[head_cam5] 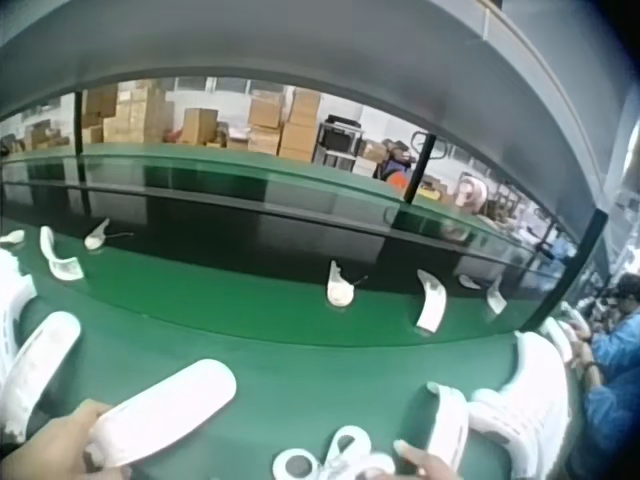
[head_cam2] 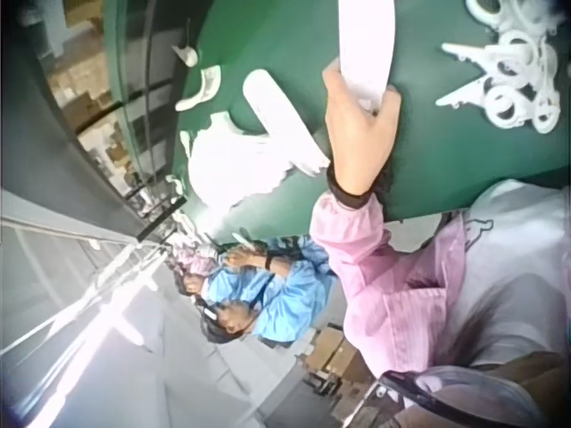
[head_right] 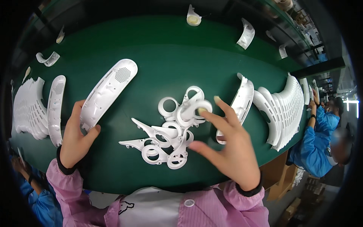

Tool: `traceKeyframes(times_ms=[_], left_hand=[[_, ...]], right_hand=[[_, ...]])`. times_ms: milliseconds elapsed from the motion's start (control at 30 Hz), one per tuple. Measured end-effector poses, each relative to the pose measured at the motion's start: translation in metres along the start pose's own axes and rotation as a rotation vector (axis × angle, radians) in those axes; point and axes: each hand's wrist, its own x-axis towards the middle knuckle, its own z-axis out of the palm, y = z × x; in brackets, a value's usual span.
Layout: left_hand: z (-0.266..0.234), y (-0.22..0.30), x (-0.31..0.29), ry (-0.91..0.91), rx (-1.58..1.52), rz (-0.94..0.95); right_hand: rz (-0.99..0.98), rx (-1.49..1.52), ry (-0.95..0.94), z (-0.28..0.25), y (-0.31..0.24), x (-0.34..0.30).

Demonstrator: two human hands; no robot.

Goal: Assembling white plastic housing components on a production line, including snap-fitting parts and placing them into cardboard boxes.

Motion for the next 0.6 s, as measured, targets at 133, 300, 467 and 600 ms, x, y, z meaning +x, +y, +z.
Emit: traceKeyframes(times_ms=[133, 300, 467, 600], left_hand=[[0.003, -0.001, 0.003, 0.043, 0.066, 0.005], [0.006, 0.004, 0.003, 0.080, 0.035, 0.026], [0.002, 0.001, 0.000, 0.058, 0.040, -0.026], [-0.013, 0.000, -0.003, 0.122, 0.049, 0.072]], right_hand=[[0.170, -0.045, 0.157, -0.016, 0.001, -0.006], [-0.105, -0.120, 0.146, 0.007, -0.014, 0.004], [-0.308, -0.162, 0.060, 0.046, -0.024, 0.021], [-0.310, -0.124, 0.124, 0.051, -0.016, 0.021]])
